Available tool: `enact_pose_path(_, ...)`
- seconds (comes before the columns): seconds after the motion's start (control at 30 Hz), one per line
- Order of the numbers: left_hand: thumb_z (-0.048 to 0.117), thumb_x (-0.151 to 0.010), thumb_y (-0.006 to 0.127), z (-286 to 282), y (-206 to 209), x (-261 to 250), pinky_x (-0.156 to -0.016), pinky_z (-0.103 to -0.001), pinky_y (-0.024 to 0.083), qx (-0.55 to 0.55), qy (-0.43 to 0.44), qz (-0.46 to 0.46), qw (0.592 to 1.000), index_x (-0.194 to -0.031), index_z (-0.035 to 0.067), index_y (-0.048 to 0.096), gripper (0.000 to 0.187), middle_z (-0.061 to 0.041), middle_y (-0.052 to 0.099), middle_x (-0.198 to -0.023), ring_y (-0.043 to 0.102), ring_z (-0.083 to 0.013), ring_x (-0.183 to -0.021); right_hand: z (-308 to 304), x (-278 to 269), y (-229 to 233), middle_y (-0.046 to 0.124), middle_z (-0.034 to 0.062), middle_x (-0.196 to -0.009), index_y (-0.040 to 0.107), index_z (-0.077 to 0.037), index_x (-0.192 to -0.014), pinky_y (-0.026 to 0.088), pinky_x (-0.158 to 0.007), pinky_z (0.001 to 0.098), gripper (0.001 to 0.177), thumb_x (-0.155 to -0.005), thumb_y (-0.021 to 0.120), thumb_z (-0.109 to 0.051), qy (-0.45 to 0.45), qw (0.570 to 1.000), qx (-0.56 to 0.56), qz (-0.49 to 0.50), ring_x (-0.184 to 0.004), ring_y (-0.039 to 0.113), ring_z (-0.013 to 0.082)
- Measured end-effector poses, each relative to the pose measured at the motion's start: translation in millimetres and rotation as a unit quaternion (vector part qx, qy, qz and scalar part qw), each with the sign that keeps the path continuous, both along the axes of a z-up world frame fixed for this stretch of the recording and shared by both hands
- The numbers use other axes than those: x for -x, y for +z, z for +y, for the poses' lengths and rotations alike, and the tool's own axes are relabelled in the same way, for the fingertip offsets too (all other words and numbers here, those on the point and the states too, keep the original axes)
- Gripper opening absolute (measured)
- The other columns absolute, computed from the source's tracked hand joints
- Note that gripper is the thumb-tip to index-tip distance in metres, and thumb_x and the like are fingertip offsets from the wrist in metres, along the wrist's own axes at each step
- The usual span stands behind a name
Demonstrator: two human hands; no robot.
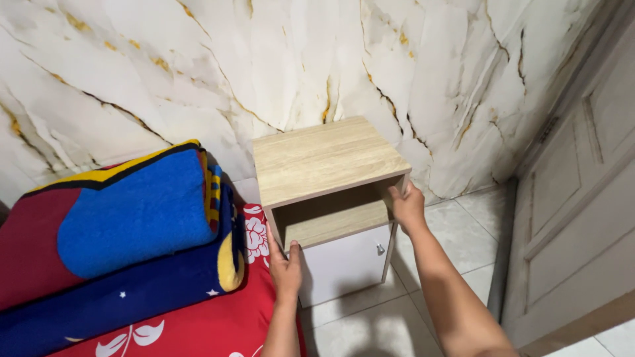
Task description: Cleaning the surface and interior of a small wooden nightstand with a wipe.
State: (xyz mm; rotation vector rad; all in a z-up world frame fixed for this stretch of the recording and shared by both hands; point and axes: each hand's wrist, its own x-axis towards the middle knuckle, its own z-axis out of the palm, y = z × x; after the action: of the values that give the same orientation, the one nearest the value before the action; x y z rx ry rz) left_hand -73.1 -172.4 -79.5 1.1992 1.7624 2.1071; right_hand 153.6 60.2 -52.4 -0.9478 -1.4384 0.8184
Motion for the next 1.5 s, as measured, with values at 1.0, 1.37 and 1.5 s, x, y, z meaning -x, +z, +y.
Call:
enact_pose_path(1.0, 0.049, -0.101, 0.042, 82.4, 207.3, -162.8, -0.120, -0.062, 0.012, 0.352, -0.063, 0.380, 0.853, -0.152, 0.017, 0.043, 0.059, -0.011, 0.034, -0.161, 0.025, -0.0299, -0.151, -188.5, -71.8, 15.1, 0.006, 0.0265, -0.174, 0.005, 0.008, -0.163, 0.010, -0.130, 0.0453, 0.100, -0.105, 0.027, -0.071, 0.142, 0.959, -0.246, 0.017, -0.163, 0.008, 0.0387)
enact_pose_path(1.37, 0.054, -0.101, 0.035, 83.0, 213.4, -187.8, -0.123, -0.060, 0.010, 0.460, -0.024, 0.408, 0.788, -0.159, 0.023, 0.033, 0.066, -0.004, 0.023, -0.169, 0.018, -0.0259, -0.156, -163.2, -83.1, -43.8, 0.004, 0.0208, -0.165, 0.007, 0.005, -0.158, 0.009, -0.126, 0.0432, 0.099, -0.100, 0.016, -0.075, 0.220, 0.964, -0.150, -0.019, -0.154, 0.005, 0.0350)
enact_pose_path(1.5, 0.055, -0.101, 0.035, 80.3, 211.5, -188.8, -0.124, -0.058, 0.011, 0.475, -0.026, 0.410, 0.778, -0.159, 0.025, 0.032, 0.065, -0.003, 0.023, -0.169, 0.017, -0.0248, -0.156, -140.3, -79.7, 18.7, -0.003, 0.0244, -0.175, 0.003, 0.005, -0.164, 0.000, -0.131, 0.0470, 0.100, -0.104, 0.014, -0.074, 0.200, 0.954, -0.224, 0.025, -0.163, -0.005, 0.0384)
